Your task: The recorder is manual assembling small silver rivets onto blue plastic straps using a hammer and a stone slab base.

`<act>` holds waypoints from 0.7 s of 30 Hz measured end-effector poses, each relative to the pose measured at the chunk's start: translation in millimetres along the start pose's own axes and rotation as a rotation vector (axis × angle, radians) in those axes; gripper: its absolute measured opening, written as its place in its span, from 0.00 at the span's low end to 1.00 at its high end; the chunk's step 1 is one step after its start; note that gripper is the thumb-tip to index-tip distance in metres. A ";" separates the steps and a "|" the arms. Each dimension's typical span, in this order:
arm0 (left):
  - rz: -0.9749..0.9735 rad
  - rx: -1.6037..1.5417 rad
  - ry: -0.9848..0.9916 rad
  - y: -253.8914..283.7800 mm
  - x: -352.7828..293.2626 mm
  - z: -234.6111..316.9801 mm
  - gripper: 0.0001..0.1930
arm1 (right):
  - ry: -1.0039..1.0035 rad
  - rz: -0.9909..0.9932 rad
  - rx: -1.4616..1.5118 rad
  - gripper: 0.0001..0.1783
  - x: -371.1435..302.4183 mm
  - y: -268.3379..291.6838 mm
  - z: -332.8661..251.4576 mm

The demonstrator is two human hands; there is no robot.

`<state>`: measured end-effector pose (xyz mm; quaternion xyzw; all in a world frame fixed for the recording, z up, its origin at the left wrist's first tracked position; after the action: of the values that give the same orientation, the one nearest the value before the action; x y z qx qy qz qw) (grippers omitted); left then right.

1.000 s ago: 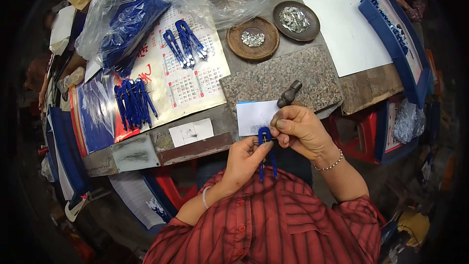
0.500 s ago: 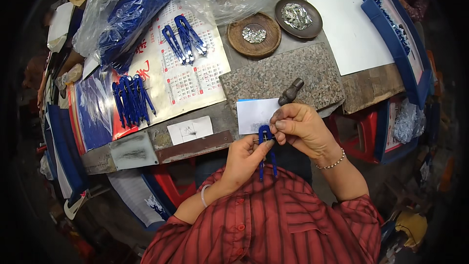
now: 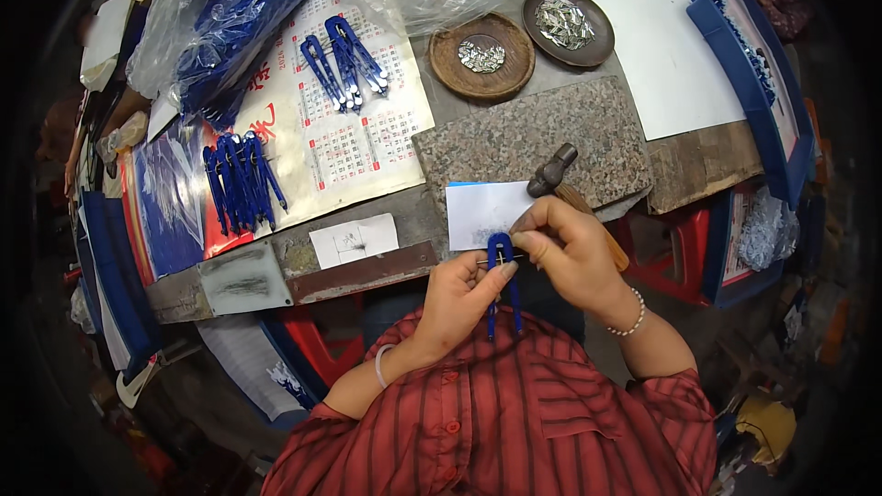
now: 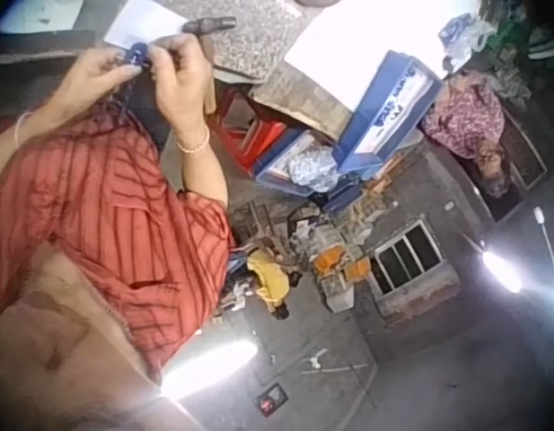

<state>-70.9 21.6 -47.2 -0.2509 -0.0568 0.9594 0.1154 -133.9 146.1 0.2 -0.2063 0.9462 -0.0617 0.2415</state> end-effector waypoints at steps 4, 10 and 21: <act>0.004 0.015 -0.023 0.9 0.2 -0.1 0.09 | 0.629 0.040 -1.031 0.08 -12.8 -31.1 -42.3; 0.017 0.009 -0.047 0.6 0.0 5.8 0.09 | 0.725 0.038 -1.321 0.10 -14.2 -46.0 -39.8; 0.021 0.004 -0.042 1.5 0.1 3.2 0.09 | 0.711 -0.017 -1.316 0.10 -7.9 -46.7 -41.5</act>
<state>-72.8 20.1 -44.7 -0.2311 -0.0545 0.9657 0.1047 -130.8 107.7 50.0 -0.2832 0.8070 0.4525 -0.2527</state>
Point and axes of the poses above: each hand's wrist, its own x-axis towards the middle knuckle, its own y-axis out of the back of the hand, z = x × y, the point moved 8 cm from there along x, towards the middle knuckle, and after that the axes turned 5 degrees about -z, right-handed, at the moved point
